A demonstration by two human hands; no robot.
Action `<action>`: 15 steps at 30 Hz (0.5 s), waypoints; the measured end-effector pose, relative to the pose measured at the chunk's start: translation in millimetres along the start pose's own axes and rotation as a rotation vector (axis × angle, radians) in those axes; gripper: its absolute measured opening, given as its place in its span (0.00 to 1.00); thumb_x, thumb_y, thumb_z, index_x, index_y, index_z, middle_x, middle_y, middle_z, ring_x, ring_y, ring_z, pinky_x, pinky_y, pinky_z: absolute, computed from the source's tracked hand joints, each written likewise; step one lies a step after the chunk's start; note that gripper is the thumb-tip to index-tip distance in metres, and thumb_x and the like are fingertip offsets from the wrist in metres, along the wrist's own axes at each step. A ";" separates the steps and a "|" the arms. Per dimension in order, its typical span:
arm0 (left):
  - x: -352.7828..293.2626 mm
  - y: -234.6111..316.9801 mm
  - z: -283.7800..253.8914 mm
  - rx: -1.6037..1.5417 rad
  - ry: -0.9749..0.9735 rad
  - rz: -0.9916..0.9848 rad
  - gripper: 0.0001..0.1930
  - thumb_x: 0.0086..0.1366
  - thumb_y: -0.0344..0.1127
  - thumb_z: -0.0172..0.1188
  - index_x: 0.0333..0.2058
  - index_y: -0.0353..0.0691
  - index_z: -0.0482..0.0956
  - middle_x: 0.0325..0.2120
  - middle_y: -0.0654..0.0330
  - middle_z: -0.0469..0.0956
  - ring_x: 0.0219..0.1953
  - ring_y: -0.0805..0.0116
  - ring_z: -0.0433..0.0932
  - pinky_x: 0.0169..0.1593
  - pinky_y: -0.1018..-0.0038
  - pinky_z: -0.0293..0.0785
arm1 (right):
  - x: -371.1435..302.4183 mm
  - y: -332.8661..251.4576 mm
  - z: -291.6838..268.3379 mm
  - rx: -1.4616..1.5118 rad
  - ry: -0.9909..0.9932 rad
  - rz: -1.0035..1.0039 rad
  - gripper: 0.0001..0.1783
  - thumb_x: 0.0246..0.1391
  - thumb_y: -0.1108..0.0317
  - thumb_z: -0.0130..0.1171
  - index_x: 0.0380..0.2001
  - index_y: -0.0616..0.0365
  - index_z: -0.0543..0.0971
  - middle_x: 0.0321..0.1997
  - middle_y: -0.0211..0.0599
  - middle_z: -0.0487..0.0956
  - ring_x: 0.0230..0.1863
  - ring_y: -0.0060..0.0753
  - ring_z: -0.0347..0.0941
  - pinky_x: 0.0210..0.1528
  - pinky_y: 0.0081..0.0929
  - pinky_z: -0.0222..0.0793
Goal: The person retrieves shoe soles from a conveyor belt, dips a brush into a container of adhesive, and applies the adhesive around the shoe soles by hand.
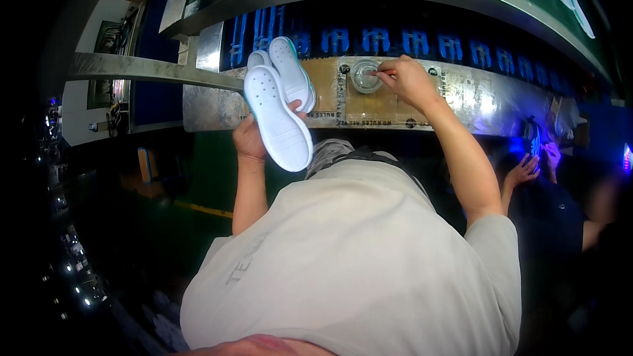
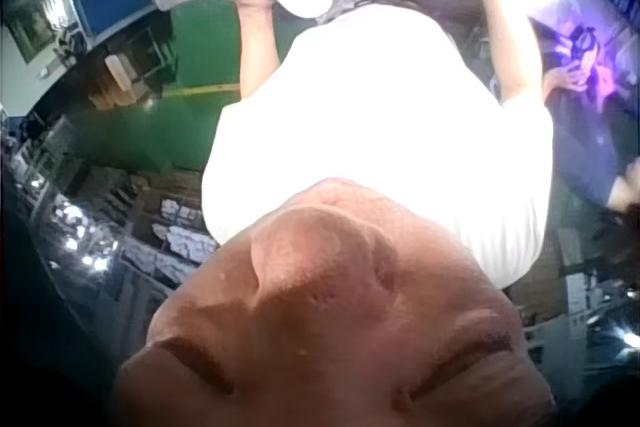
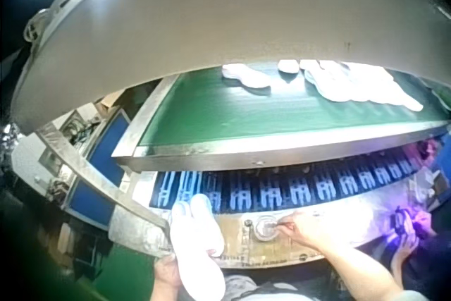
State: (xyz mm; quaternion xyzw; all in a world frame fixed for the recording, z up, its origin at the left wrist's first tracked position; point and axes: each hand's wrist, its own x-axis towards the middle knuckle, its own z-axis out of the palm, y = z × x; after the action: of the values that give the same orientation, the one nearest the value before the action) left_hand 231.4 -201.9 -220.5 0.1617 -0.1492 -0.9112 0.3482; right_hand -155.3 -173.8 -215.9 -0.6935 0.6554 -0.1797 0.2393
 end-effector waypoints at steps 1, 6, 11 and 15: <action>0.9 -3.8 1.1 -0.018 0.000 -0.023 0.51 0.62 0.51 0.63 0.77 0.37 0.48 0.69 0.25 0.58 0.66 0.20 0.66 0.67 0.35 0.67 | -4.1 -2.0 -3.9 0.119 0.045 0.034 0.14 0.61 0.60 0.66 0.42 0.59 0.88 0.37 0.43 0.88 0.45 0.46 0.80 0.49 0.37 0.76; 7.3 -15.6 11.0 0.069 -0.022 -0.080 0.48 0.63 0.54 0.63 0.73 0.33 0.55 0.64 0.28 0.68 0.63 0.26 0.71 0.62 0.39 0.75 | -4.7 29.2 8.7 0.384 -0.006 0.300 0.13 0.63 0.61 0.65 0.44 0.57 0.87 0.38 0.41 0.87 0.45 0.38 0.81 0.49 0.30 0.74; 9.0 -21.5 21.7 -0.001 -0.014 -0.157 0.46 0.66 0.65 0.59 0.69 0.32 0.64 0.53 0.36 0.77 0.53 0.39 0.82 0.51 0.50 0.86 | -14.4 0.0 -21.5 0.389 0.114 0.110 0.12 0.64 0.64 0.65 0.46 0.59 0.87 0.41 0.41 0.87 0.45 0.36 0.82 0.50 0.29 0.75; 11.1 -14.8 44.0 -0.056 0.069 -0.259 0.41 0.74 0.62 0.48 0.67 0.27 0.65 0.49 0.34 0.78 0.43 0.41 0.86 0.40 0.59 0.89 | -11.2 -32.3 -57.6 0.567 0.101 -0.157 0.11 0.63 0.69 0.66 0.46 0.61 0.87 0.39 0.39 0.86 0.43 0.34 0.79 0.50 0.31 0.75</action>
State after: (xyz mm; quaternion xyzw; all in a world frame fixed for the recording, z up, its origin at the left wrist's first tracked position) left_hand 197.3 -191.9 -188.5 0.2012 -0.0895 -0.9462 0.2369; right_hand -162.1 -167.3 -149.7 -0.6377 0.5343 -0.4079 0.3761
